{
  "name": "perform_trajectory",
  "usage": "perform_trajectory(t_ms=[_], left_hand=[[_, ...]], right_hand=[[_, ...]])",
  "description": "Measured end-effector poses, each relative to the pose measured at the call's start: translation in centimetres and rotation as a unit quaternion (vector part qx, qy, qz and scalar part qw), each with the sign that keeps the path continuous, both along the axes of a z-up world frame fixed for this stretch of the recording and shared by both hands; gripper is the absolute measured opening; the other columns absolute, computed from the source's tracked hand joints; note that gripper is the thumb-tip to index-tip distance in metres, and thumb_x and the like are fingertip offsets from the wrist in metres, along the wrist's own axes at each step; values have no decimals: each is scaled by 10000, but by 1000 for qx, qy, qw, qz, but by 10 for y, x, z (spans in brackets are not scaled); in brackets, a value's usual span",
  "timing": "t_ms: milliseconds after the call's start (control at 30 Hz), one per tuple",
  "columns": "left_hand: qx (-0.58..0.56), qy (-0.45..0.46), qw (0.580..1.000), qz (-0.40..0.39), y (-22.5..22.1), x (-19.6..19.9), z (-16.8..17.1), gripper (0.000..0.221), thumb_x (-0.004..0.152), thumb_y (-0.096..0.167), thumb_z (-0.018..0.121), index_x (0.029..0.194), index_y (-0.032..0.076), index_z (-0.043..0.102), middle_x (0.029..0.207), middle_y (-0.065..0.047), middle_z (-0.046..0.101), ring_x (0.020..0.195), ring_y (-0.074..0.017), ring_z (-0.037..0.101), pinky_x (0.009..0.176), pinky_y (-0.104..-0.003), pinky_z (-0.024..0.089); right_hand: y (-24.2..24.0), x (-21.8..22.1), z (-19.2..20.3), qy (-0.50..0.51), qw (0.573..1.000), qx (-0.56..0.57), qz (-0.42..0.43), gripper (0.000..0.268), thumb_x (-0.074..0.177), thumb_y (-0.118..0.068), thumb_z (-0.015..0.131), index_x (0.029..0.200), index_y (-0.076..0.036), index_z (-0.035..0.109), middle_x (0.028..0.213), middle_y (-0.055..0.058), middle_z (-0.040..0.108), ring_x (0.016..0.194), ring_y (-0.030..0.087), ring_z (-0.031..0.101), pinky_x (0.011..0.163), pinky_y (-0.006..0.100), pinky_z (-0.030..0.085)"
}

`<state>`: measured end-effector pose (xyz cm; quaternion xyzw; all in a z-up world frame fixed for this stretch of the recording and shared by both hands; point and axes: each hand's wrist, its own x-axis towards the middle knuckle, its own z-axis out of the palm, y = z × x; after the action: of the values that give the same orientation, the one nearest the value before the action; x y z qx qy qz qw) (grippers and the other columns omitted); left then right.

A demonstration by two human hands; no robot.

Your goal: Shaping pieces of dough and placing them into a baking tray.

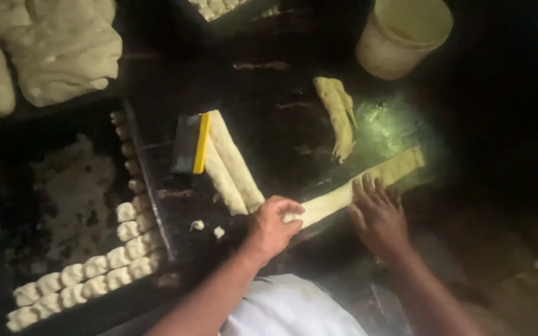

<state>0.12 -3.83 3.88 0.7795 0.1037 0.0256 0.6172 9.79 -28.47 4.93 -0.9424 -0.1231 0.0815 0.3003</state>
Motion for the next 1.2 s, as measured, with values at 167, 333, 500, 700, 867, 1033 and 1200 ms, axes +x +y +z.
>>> perform_trajectory(t_ms=[167, 333, 500, 700, 867, 1033, 1200], left_hand=[[-31, 3, 999, -10, 10, -7, -18, 214, 748, 79, 766, 962, 80, 771, 1026, -72, 725, 924, -200, 713, 812, -314, 567], [11, -79, 996, -27, 24, -9, -37, 204, 742, 69, 774, 946, 62, 773, 1014, -89, 720, 974, -225, 701, 872, -328, 548], [-46, -51, 997, -37, 27, -19, -36, 208, 739, 64, 770, 947, 57, 773, 1037, -92, 695, 993, -235, 684, 873, -340, 545], [-49, -64, 995, -60, 42, -28, -54, 193, 765, 67, 767, 957, 46, 763, 1016, -121, 670, 985, -250, 686, 862, -343, 547], [13, -59, 996, -59, 55, -30, -44, 232, 758, 101, 801, 980, 48, 762, 1021, -138, 706, 965, -281, 710, 846, -371, 558], [15, -104, 992, -68, 56, -35, -65, 236, 757, 83, 796, 985, 35, 760, 1026, -145, 704, 968, -300, 708, 855, -382, 561], [43, -93, 993, -58, 65, -45, -65, 237, 729, 53, 793, 963, 32, 767, 1021, -132, 705, 963, -294, 713, 852, -381, 563]], right_hand=[[15, -10, 19, -45, 998, -40, 11, 465, 1008, -361, 520, 1448, -219, 568, 1591, 68, 471, 1493, 275, 400, 1197, 540, 269], [34, -35, -4, -148, 974, -145, 88, 507, 989, -386, 548, 1448, -173, 574, 1565, 122, 467, 1497, 332, 342, 1224, 612, 127], [49, -58, -36, -169, 971, -137, 97, 497, 996, -349, 565, 1456, -161, 575, 1582, 128, 472, 1516, 338, 348, 1217, 649, 82], [76, -87, -19, -147, 985, -87, 35, 482, 1005, -333, 544, 1467, -197, 566, 1561, 45, 530, 1500, 232, 467, 1293, 631, 86], [92, -102, -3, -77, 991, -89, 66, 505, 1035, -355, 483, 1507, -175, 505, 1606, 96, 443, 1508, 314, 365, 1228, 646, 68], [110, -127, -8, -106, 983, -104, 106, 509, 1029, -381, 498, 1486, -159, 528, 1587, 139, 452, 1511, 351, 328, 1219, 645, 59], [124, -147, -24, -167, 974, -62, 141, 529, 1034, -370, 510, 1499, -118, 537, 1591, 159, 473, 1517, 345, 363, 1235, 658, 41]])
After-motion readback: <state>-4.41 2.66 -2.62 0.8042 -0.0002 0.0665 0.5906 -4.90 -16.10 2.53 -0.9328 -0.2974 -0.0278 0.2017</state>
